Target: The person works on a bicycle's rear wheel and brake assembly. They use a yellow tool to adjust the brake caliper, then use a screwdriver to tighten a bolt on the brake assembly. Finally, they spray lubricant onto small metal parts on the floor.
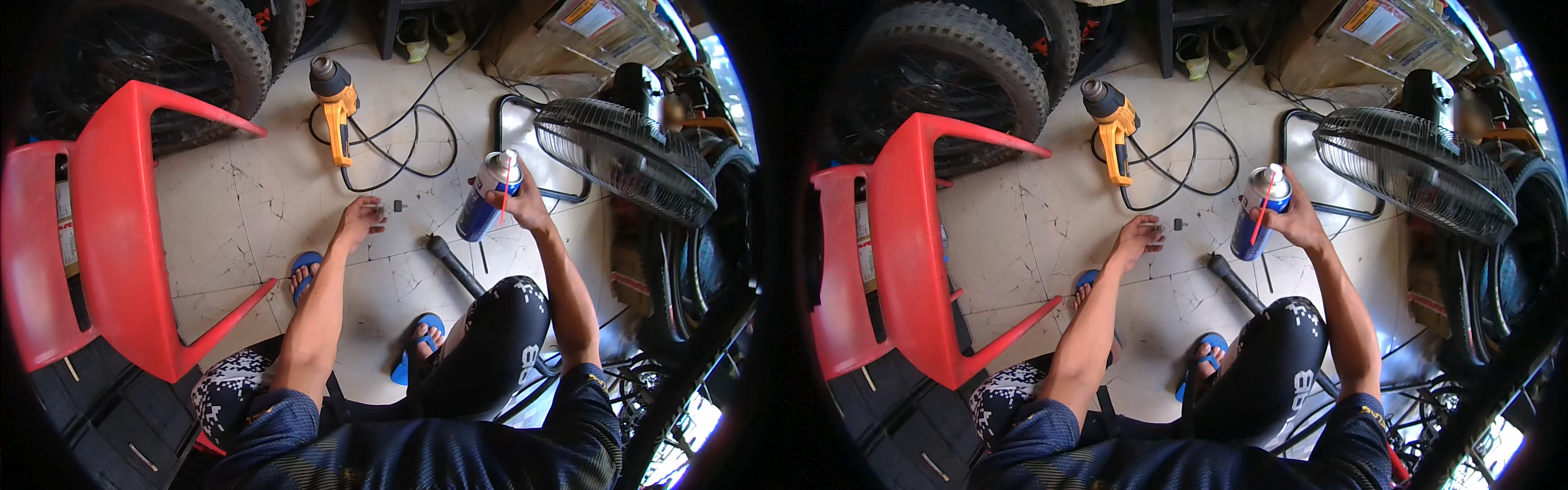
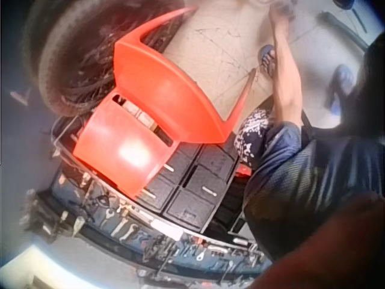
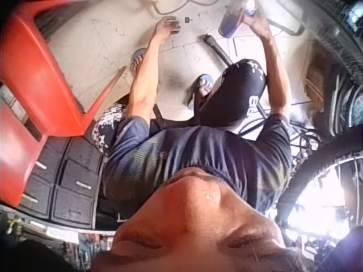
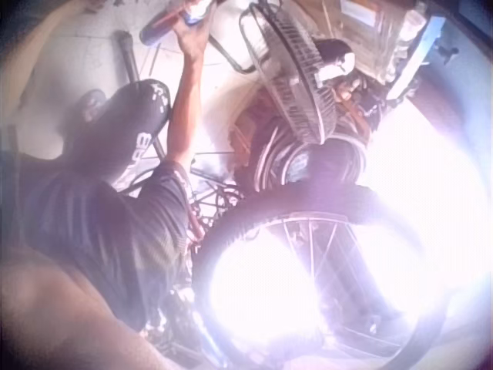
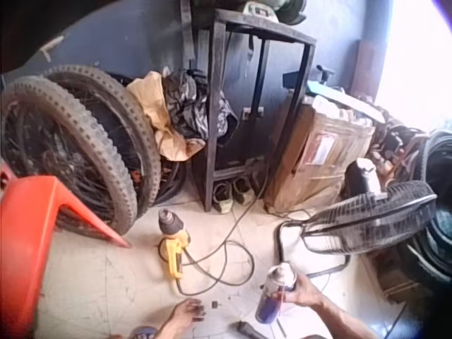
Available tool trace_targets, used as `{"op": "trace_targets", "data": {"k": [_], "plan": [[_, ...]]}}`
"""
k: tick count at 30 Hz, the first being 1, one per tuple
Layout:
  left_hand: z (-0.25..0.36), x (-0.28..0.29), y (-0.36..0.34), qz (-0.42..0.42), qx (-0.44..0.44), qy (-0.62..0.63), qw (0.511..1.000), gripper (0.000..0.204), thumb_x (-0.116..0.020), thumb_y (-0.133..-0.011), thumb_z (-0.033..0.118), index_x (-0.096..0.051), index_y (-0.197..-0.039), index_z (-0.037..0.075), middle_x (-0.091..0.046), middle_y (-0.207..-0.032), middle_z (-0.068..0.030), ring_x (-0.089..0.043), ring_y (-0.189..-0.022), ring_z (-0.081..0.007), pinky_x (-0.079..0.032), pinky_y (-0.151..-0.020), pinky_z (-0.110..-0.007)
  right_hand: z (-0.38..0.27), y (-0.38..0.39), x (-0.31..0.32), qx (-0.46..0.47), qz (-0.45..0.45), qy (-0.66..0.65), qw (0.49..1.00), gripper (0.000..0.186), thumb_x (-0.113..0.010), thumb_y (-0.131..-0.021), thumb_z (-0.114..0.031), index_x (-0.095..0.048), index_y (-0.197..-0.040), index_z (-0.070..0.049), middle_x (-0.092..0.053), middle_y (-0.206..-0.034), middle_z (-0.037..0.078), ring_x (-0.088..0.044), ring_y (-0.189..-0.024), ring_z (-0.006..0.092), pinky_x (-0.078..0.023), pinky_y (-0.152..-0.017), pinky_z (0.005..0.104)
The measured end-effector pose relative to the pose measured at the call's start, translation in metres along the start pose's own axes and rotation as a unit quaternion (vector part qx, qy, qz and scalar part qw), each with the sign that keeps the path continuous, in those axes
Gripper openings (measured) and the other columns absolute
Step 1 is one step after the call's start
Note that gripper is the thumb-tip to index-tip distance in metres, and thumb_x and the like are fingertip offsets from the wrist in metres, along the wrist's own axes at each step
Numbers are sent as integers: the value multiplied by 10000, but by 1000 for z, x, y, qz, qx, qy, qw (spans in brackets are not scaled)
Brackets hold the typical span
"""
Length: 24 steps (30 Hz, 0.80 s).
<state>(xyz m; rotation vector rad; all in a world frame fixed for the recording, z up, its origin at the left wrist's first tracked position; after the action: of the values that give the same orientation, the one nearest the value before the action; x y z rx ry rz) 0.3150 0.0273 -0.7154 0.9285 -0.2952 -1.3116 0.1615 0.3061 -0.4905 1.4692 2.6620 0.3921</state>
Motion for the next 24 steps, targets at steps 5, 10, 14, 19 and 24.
{"op": "trace_targets", "data": {"k": [5, 10, 14, 19, 24], "plan": [[-3, -6, 11, 56, -84, -345, 933, 252, -816, -873, 144, -730, -1064, 5, -719, -980, -125, -709, -764, -217, -565, -678, -336, -75, 12, -9, 17, 92, 114, 989, 965, -874, -826, -442, -377, -1571, -84, -647, -1233, 151, -642, -1115, 252, -516, -1021, 404], [-3, -5, 7, 106, -150, -354, 917, 238, -758, -919, 129, -770, -1145, 55, -731, -994, -136, -713, -795, -216, -586, -713, -355, -90, 38, -34, -34, 176, -88, 980, 965, -875, -853, -409, -322, -1571, -75, -658, -1153, 173, -728, -965, 277, -602, -862, 408], [-18, 1, 0, 78, -70, -184, 977, 299, -634, -1014, 89, -744, -1291, 102, -708, -1096, -65, -708, -871, -141, -634, -754, -350, -64, 43, -64, -68, 172, -296, 937, 945, -815, -915, -340, -243, -1637, -127, -655, -1112, 207, -748, -801, 334, -651, -691, 447], [-16, -1, 9, 55, -52, -58, 995, 308, -595, -1067, 161, -720, -1348, 145, -751, -1158, -37, -685, -914, -99, -609, -746, -280, -48, 32, -65, -105, 92, -236, 962, 964, -787, -909, -333, -241, -1691, -190, -610, -1236, 186, -677, -1031, 291, -595, -905, 450], [0, -8, 28, 129, -124, -34, 983, 314, -586, -1091, 226, -697, -1368, 128, -742, -1231, -38, -670, -948, -103, -585, -753, -295, -58, 35, -63, -46, 48, -223, 973, 965, -759, -901, -183, -211, -1694, -141, -575, -1331, 144, -601, -1120, 234, -522, -1007, 390]]}}
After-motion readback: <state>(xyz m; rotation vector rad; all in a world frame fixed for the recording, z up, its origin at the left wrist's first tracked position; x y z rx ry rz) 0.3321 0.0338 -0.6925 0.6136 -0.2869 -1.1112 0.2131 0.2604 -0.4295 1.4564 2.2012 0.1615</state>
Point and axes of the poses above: each hand's wrist, its own y-axis away from the middle knuckle, its own x-axis out of the back of the hand, z = x × y, the point moved 7 cm from there along -y, towards the middle knuckle
